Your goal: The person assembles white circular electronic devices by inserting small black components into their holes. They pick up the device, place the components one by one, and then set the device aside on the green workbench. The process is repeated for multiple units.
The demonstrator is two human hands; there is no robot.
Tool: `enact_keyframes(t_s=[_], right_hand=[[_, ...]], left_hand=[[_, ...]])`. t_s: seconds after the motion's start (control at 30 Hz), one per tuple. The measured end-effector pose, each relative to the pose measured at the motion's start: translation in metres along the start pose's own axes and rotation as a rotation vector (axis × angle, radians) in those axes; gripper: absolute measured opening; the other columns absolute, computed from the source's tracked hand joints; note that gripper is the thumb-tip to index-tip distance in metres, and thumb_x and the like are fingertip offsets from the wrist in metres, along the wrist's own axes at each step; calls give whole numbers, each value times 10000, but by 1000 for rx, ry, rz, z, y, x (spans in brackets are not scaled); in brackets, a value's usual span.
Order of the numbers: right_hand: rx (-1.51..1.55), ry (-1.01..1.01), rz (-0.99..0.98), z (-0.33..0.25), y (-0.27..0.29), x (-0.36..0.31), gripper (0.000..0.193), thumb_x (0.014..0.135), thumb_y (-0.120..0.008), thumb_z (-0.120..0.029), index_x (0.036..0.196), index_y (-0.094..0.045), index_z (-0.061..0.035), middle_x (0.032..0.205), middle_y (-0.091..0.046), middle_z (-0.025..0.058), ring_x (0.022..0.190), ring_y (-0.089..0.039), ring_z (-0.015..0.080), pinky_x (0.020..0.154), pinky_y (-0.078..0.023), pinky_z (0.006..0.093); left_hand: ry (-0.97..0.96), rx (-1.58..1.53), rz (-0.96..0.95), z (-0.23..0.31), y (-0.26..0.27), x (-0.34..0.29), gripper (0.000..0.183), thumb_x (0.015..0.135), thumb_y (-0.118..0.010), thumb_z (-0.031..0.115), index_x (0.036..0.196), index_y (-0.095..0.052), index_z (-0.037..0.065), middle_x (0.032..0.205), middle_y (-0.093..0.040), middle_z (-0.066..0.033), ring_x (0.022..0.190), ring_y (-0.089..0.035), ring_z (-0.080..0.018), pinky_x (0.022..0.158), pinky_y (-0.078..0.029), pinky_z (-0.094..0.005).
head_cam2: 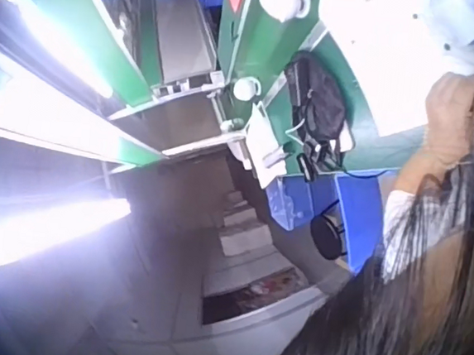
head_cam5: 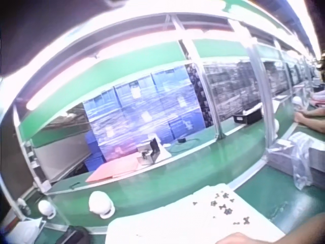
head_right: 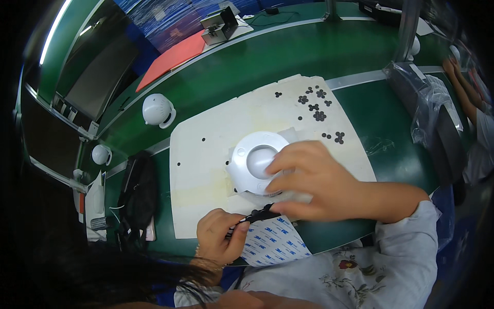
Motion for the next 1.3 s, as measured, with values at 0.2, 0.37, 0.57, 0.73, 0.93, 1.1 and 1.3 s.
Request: enact_keyframes(t_s=[0.2, 0.37, 0.57, 0.73, 0.93, 1.1, 1.3], right_hand=[[-13, 148, -50, -10, -12, -2, 197, 674, -714, -150, 843, -622, -109, 1044, -571, 15, 1053, -487, 230, 841, -356, 388], [181, 15, 9, -6, -5, 4, 220, 708, -689, -142, 913, -611, -121, 1002, -580, 12, 1048, -493, 208, 855, -342, 368], [197, 27, -102, -13, -24, 5, 240, 736, -663, -124, 969, -604, -111, 943, -576, 35, 971, -518, 217, 848, -336, 354], [278, 111, 44, -17, -20, 4, 301, 741, -639, -86, 1036, -580, -83, 932, -574, 42, 890, -535, 223, 757, -389, 338], [333, 343, -92, -33, -34, -2, 355, 761, -588, -33, 1112, -541, -60, 974, -566, 75, 806, -552, 222, 670, -445, 325], [487, 284, -16, -26, -19, 3, 388, 793, -556, 3, 1171, -492, -56, 1048, -519, 104, 770, -540, 202, 699, -460, 315], [680, -254, 230, 47, -3, 26, 545, 822, -442, 77, 1322, -281, -69, 1175, -408, 149, 812, -503, 112, 729, -442, 237]], left_hand=[[-24, 6, 2, 0, -4, 2, 120, 689, -651, 21, 792, -590, 32, 595, -538, -64, 492, -506, -214, 450, -389, -310], [-42, 23, 11, 3, -5, 1, 125, 682, -656, 18, 790, -593, 29, 591, -531, -60, 492, -503, -209, 447, -386, -308], [-60, 36, 6, 3, -7, -1, 130, 678, -660, 21, 790, -595, 26, 599, -533, -59, 497, -505, -209, 448, -387, -309], [-69, 29, 8, 4, -7, 0, 139, 669, -659, 16, 794, -597, 25, 604, -533, -64, 500, -505, -215, 449, -390, -315], [-42, -19, -64, 3, -10, 3, 169, 643, -659, 6, 799, -599, 26, 599, -532, -68, 515, -508, -225, 460, -398, -314], [16, 103, 54, 1, -9, 2, 187, 645, -677, 25, 817, -609, 45, 831, -594, -90, 534, -523, -215, 478, -418, -303], [-96, 185, -15, 3, -17, 7, 166, 661, -682, 52, 814, -617, 57, 1201, -538, -150, 541, -541, -179, 486, -435, -275]])
Point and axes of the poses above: each hand's wrist, its own x-axis towards the middle knuckle, its own y-axis out of the back of the hand, z = x × y, the point moved 6 cm from there along x, towards the middle knuckle
